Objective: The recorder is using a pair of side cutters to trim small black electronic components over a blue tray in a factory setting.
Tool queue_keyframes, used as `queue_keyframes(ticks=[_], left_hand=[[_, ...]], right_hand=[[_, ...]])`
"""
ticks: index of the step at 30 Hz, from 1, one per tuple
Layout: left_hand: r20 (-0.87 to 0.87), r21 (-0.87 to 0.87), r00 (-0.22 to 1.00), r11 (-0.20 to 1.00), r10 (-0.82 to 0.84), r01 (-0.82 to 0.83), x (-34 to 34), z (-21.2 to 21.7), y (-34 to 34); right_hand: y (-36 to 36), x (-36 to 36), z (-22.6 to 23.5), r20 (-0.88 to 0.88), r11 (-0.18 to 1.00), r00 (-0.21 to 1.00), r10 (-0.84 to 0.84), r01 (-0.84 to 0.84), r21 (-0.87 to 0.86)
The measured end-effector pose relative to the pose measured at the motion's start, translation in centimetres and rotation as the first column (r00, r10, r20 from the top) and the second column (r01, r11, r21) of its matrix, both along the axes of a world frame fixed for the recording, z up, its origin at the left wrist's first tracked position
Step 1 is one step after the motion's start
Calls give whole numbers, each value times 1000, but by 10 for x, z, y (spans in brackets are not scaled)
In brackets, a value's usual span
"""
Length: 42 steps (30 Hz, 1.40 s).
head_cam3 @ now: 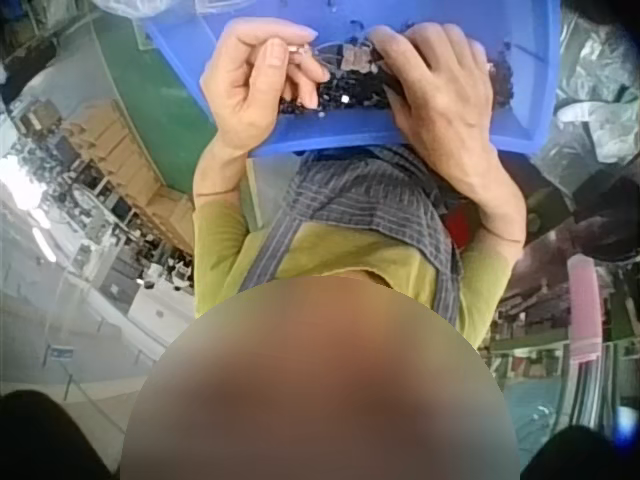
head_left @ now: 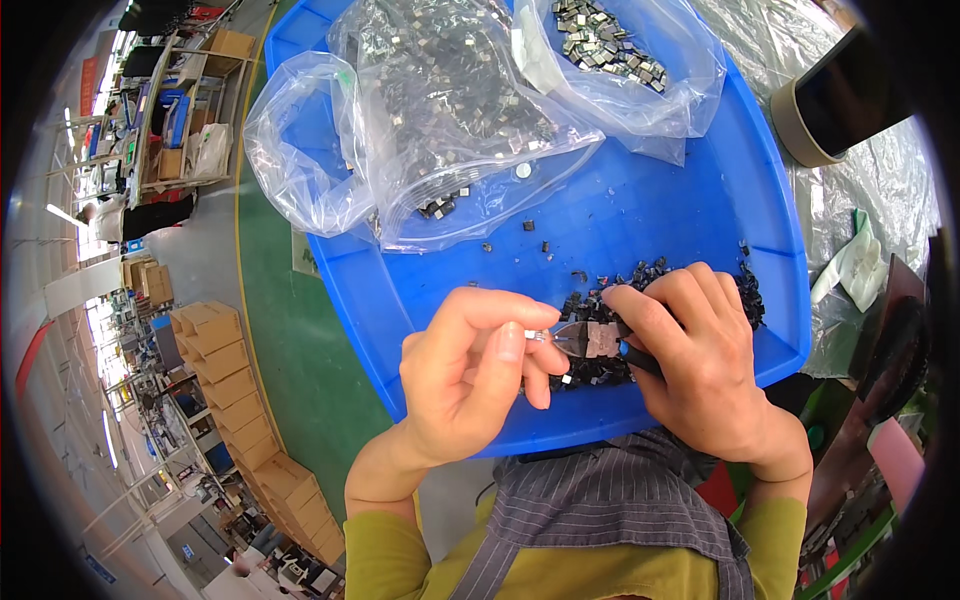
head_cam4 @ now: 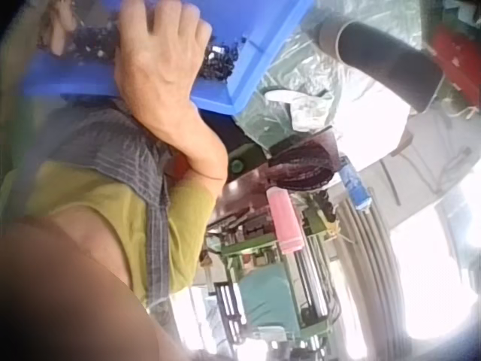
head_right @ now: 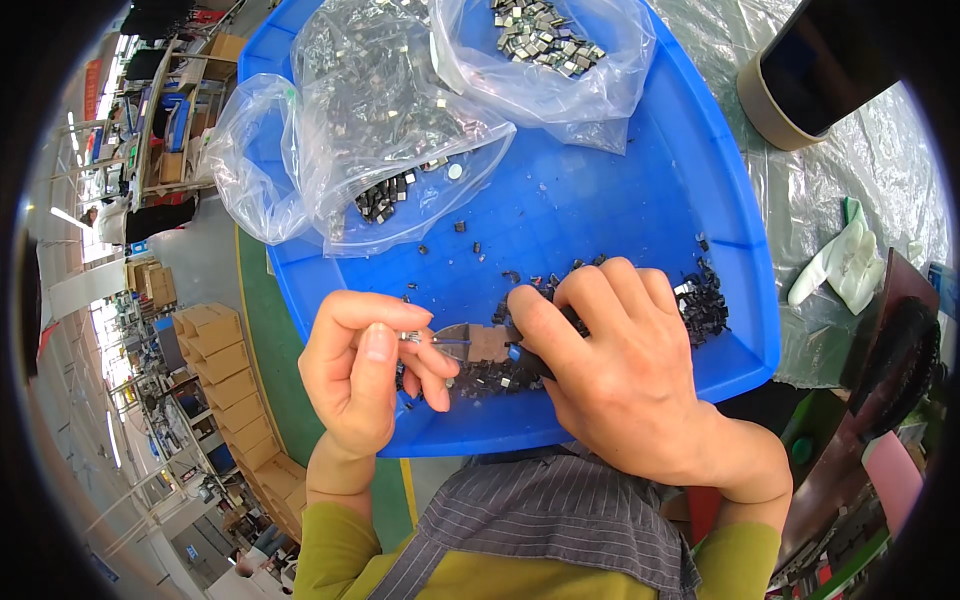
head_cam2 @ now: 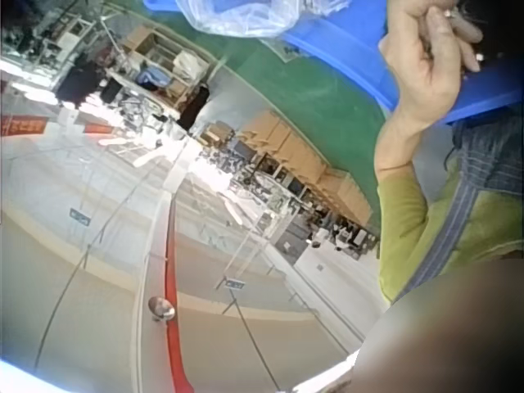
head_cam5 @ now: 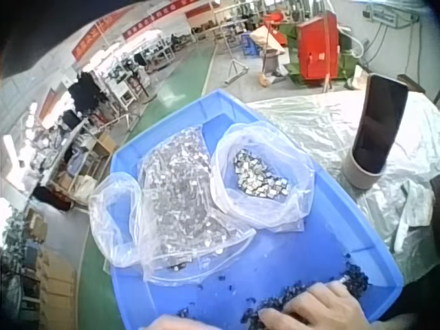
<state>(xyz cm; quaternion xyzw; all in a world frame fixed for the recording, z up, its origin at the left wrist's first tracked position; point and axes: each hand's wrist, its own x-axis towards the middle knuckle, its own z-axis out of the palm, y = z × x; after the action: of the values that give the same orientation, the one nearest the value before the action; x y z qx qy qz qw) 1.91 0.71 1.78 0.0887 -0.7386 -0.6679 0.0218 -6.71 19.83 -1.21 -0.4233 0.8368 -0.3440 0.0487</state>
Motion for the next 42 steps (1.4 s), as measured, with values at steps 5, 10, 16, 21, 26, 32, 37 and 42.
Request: queue_keyframes(ticks=[5,10,16,21,26,32,37,42], left_hand=[[-16,-16,1000,1000,0,0,-1,-2,2],[-72,-83,997,996,-18,12,0,-4,2],[-149,-244,989,970,-23,-14,1,-7,4],[-176,-387,978,921,-115,39,0,-6,1],[-197,-505,961,860,-195,72,1,-9,0],[-293,-470,952,881,-88,-63,3,-18,8],[-344,-523,932,848,-115,-88,3,-21,8],[-325,-492,943,864,-74,-102,6,-24,12]], right_hand=[[1,-1,1,15,1000,1000,11,-10,-7],[0,-1,2,27,1000,1000,14,-15,8],[1,0,1,17,1000,1000,11,-11,4],[1,0,1,17,1000,1000,5,-5,8],[1,1,0,20,1000,1000,4,-5,12],[0,2,0,24,1000,1000,-3,3,21],[1,2,2,93,1000,996,-7,7,2],[1,4,0,57,1000,998,-19,19,11]])
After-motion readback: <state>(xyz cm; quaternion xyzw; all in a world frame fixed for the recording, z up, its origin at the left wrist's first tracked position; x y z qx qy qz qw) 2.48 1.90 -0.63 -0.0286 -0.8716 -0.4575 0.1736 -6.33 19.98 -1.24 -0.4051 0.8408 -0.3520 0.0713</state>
